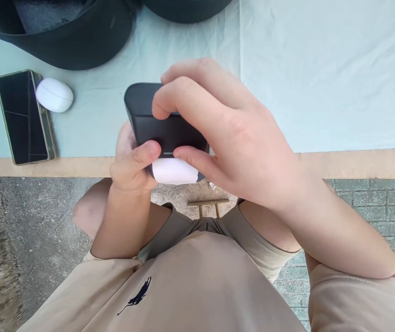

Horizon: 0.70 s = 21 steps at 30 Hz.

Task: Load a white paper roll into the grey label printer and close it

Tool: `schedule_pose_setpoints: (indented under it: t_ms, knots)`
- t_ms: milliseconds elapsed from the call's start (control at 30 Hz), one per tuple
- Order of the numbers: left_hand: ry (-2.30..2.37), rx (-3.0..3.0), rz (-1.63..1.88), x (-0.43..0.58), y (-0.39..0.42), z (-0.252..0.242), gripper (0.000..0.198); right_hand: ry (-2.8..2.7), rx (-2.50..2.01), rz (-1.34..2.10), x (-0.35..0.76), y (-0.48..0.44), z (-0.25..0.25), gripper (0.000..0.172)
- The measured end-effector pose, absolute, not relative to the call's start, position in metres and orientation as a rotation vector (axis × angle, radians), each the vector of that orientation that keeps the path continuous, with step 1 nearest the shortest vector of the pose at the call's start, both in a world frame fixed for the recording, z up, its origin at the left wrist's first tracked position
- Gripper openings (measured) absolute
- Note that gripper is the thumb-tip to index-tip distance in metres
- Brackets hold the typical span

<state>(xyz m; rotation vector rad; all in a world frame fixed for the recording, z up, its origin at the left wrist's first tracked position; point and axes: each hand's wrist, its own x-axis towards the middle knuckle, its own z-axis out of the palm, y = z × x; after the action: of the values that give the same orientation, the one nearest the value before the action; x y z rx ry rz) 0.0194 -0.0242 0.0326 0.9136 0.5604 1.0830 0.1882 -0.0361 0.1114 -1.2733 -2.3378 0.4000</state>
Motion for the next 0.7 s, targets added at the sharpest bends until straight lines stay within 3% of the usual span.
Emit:
schedule_pose_setpoints:
  t_ms: [367,700]
  knots:
    - [0.619,0.743,1.128,0.023,-0.021,0.036,0.037,-2.333,-1.067,0.238,0.195,-0.029,0.098,0.039]
    - [0.713,0.65,1.137,0.024,-0.022,0.049,0.036,-2.388,-1.178,0.371,0.198,-0.034,0.104,0.046]
